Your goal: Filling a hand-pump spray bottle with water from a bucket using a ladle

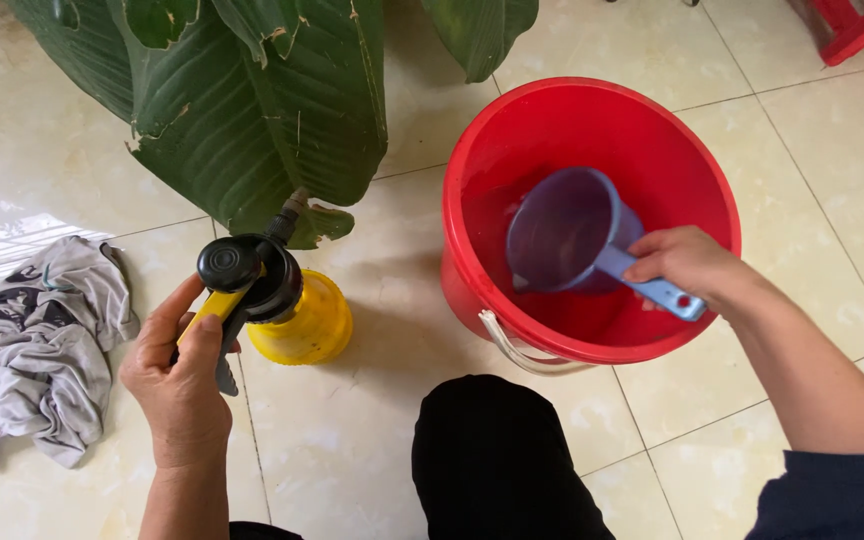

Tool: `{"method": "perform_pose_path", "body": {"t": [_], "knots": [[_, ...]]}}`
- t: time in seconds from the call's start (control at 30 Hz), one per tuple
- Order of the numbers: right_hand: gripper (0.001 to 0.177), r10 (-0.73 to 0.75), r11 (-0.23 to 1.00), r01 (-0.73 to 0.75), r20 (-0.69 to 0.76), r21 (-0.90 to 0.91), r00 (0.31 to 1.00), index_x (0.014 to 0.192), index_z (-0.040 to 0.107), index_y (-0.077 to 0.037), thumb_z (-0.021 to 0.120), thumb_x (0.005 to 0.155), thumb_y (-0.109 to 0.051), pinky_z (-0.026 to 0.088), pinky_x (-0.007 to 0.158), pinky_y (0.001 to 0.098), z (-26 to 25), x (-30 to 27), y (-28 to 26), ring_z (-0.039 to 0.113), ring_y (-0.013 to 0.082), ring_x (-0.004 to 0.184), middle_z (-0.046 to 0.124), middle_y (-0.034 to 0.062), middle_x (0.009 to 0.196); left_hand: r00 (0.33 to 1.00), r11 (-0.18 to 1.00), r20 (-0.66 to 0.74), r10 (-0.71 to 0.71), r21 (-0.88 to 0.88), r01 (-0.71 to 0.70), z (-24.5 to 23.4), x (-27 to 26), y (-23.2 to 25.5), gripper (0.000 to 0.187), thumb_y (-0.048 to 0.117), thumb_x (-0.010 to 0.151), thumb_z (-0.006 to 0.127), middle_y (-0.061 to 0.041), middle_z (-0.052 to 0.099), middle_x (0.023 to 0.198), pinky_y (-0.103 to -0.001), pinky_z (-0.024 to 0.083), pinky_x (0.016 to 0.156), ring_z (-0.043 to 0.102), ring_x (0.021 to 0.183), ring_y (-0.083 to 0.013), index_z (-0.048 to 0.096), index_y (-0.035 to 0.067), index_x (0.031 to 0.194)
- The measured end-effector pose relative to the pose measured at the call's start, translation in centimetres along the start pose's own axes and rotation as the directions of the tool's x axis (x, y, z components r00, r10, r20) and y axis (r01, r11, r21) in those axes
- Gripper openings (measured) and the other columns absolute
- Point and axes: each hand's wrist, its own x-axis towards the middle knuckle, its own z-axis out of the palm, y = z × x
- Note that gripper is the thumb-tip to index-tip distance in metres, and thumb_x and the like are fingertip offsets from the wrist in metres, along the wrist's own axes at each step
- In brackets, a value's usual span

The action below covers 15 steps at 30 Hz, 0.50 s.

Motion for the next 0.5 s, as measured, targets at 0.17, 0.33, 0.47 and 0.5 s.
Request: {"method": "perform_pose_path", "body": {"t": [0.17,0.33,0.47,0.5], "knots": [[0.028,-0.069,0.978,0.054,0.068,0.2,0.995,0.108,0.064,0.009,0.062,0.08,0.003,0.047,0.05,0.039,-2.3,-0.1,2.7,0.058,0.0341,0.057,0.062,0.0286,0.072,1.0,1.0,0.008,0.003,-0.028,-0.003,-0.1,0.0,0.0,0.04,0.009,0.084,0.051,-0.004,0.054,0.071,-0.019,0.043,0.057,0.048,0.059,-0.009,0.062,0.005,0.122],[0.032,-0.084,0.949,0.065,0.051,0.308,0.995,0.115,0.063,0.008,0.061,0.085,-0.002,0.048,0.057,0.0394,-3.6,-0.8,5.5,0.059,0.0353,0.064,0.062,0.0292,0.078,1.0,0.997,0.004,-0.023,-0.08,0.024,-0.2,0.2,-0.3,0.04,0.009,0.084,0.052,-0.005,0.059,0.079,-0.019,0.044,0.058,0.048,0.061,-0.0093,0.062,0.004,0.122],[0.037,-0.206,0.885,0.115,0.156,0.451,0.966,0.119,0.058,0.005,0.056,0.083,-0.003,0.043,0.061,0.0375,-3.6,-1.1,8.2,0.052,0.0293,0.065,0.055,0.0222,0.079,0.999,0.99,-0.012,-0.051,-0.13,0.049,-0.4,0.4,-0.9,0.038,0.008,0.084,0.053,0.0,0.054,0.072,-0.018,0.044,0.057,0.047,0.059,-0.0064,0.063,0.006,0.12],[0.041,-0.225,0.855,0.119,0.154,0.505,0.962,0.121,0.054,0.003,0.055,0.081,-0.004,0.041,0.063,0.0372,-3.4,-1.8,8.4,0.049,0.0276,0.066,0.051,0.0188,0.081,0.998,0.986,-0.016,-0.06,-0.156,0.057,-0.5,0.5,-1.1,0.037,0.008,0.084,0.054,-0.002,0.057,0.075,-0.017,0.044,0.056,0.048,0.06,-0.0062,0.063,0.005,0.12]]}}
